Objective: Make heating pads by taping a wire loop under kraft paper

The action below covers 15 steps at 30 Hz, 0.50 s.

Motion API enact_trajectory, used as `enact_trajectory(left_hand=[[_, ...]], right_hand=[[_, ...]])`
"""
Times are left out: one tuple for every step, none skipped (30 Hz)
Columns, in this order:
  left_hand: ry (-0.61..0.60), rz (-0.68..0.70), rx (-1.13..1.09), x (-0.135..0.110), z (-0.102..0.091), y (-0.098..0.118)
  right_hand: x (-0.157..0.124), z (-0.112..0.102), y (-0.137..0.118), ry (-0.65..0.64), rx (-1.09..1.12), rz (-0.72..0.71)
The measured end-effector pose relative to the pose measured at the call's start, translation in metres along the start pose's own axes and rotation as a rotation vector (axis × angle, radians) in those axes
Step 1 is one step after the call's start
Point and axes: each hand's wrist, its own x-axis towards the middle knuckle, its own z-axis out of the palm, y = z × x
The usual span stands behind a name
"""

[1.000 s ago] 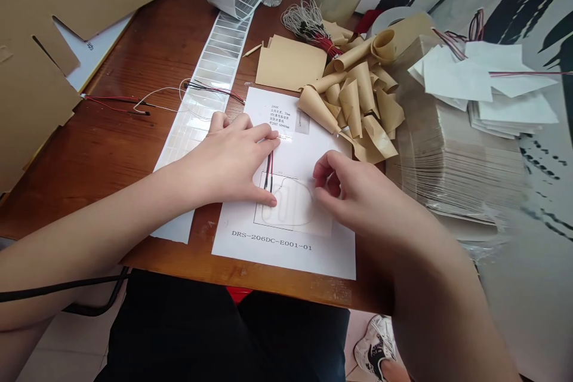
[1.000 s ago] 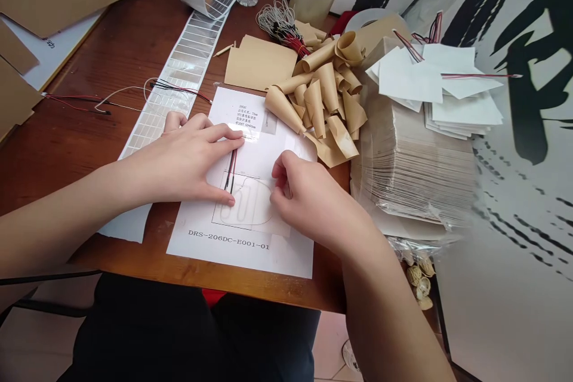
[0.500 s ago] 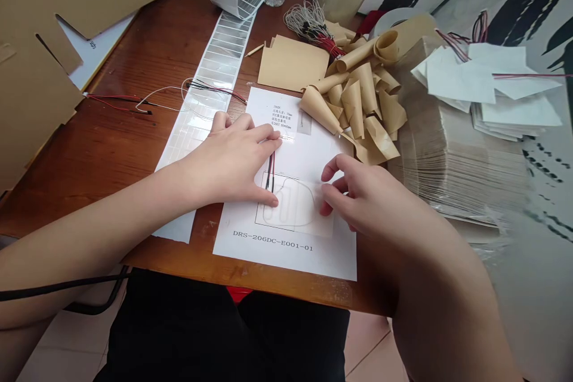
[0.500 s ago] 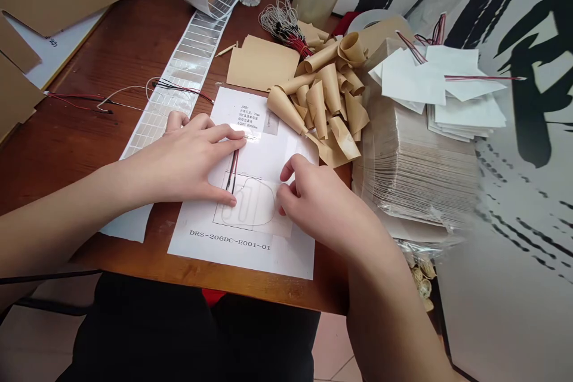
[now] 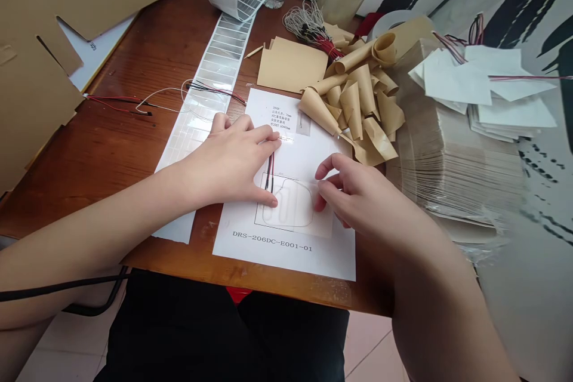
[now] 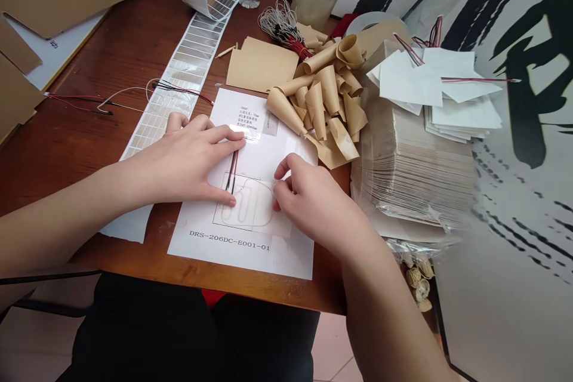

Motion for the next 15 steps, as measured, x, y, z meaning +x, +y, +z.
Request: enact_trajectory(left_hand=[[-0.003,-0.001,0.001,-0.0001,-0.0002,0.0001],[-0.005,-0.001,0.000,-0.0002,-0.0003,0.0002],[-0.006,-0.003,0.000,-0.0003,-0.0005,0.0004],[-0.006,-0.005,0.000,-0.0003,-0.0007,0.0005],[-0.009,-0.005,0.000,-0.0003,-0.0009,0.0006],[-0.015,-0.006,0.001,-0.0003,-0.0010,0.0007],[-0.022,-0.008,0.004,-0.0002,-0.0013,0.0009],[-0.028,-0.012,0.008,-0.0001,-0.0015,0.0010],[-0.032,-0.015,0.012,-0.0001,-0.0017,0.0012],[-0.034,-0.017,0.016,0.0000,-0.0019,0.0013],[-0.034,-0.020,0.019,0.0000,-0.0021,0.0015],[-0.035,-0.021,0.021,-0.0001,-0.0022,0.0017],[-0.037,-0.020,0.022,-0.0002,-0.0023,0.0019],[-0.039,-0.019,0.025,-0.0004,-0.0024,0.0021],[-0.039,-0.017,0.029,-0.0006,-0.0025,0.0022]], right_hand=[[-0.0002,-0.0004,0.0002,0.014,0.016,-0.003],[-0.0006,-0.0011,0.0002,0.034,0.045,-0.007],[-0.0010,-0.0019,0.0000,0.055,0.088,-0.011],[-0.0014,-0.0028,-0.0003,0.065,0.145,-0.009],[-0.0017,-0.0036,-0.0006,0.063,0.212,0.003],[-0.0017,-0.0042,-0.0008,0.045,0.283,0.022],[-0.0015,-0.0046,-0.0008,0.015,0.349,0.045],[-0.0009,-0.0045,-0.0004,-0.016,0.404,0.064],[-0.0001,-0.0041,0.0003,-0.041,0.448,0.077],[0.0009,-0.0034,0.0014,-0.056,0.479,0.083],[0.0021,-0.0026,0.0027,-0.061,0.497,0.085],[0.0032,-0.0017,0.0041,-0.059,0.505,0.084],[0.0043,-0.0008,0.0055,-0.053,0.506,0.084],[0.0053,-0.0002,0.0069,-0.050,0.506,0.086],[0.0061,0.0002,0.0083,-0.051,0.506,0.090]])
